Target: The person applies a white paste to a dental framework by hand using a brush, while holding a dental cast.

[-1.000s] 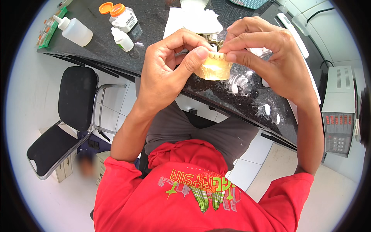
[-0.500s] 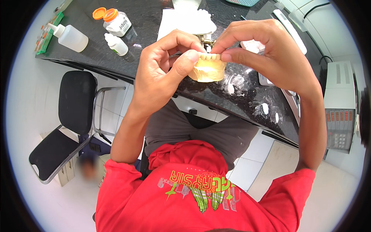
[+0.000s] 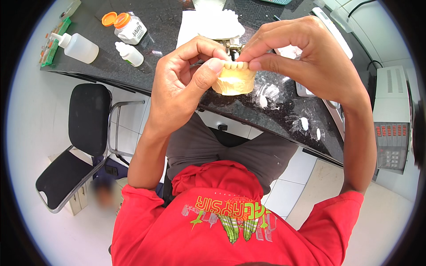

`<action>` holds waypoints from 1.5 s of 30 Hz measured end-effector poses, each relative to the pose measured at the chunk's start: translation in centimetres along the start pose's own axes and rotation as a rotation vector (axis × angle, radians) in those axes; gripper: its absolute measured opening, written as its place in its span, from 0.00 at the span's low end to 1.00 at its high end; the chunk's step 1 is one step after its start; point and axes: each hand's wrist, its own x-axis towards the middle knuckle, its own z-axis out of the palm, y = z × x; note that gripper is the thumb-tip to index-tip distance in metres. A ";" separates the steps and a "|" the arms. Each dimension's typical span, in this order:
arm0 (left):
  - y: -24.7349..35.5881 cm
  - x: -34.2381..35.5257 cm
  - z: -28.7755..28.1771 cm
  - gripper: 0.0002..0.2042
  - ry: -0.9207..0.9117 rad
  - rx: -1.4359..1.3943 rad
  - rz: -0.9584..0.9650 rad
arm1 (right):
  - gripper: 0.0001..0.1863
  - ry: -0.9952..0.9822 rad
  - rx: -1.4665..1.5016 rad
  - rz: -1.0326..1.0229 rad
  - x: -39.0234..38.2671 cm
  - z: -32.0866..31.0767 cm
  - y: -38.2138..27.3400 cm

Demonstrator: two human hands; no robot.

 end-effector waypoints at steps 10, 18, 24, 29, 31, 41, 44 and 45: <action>0.1 0.0 0.0 0.09 -0.003 -0.024 -0.008 | 0.05 0.029 0.044 0.032 0.0 0.2 -0.3; 0.2 0.0 -0.1 0.09 -0.003 -0.027 -0.027 | 0.06 0.055 0.011 0.036 -0.1 0.5 -0.4; 0.2 0.0 0.1 0.08 0.020 -0.017 -0.020 | 0.06 0.065 0.023 0.021 -0.2 0.6 -0.5; 0.2 -0.1 0.1 0.09 0.016 -0.027 -0.017 | 0.06 0.056 0.043 0.032 -0.2 0.6 -0.4; 0.3 0.0 0.1 0.09 0.010 -0.028 -0.016 | 0.06 0.058 0.037 0.028 -0.2 0.5 -0.4; 0.3 0.0 0.0 0.08 0.000 -0.024 -0.006 | 0.05 0.062 0.036 0.027 -0.2 0.6 -0.5; 0.3 0.0 -0.1 0.08 -0.003 -0.022 -0.011 | 0.04 0.069 0.021 0.018 -0.1 0.6 -0.7; 0.3 0.0 -0.2 0.08 -0.001 -0.021 -0.014 | 0.04 0.070 0.009 0.015 -0.1 0.7 -0.7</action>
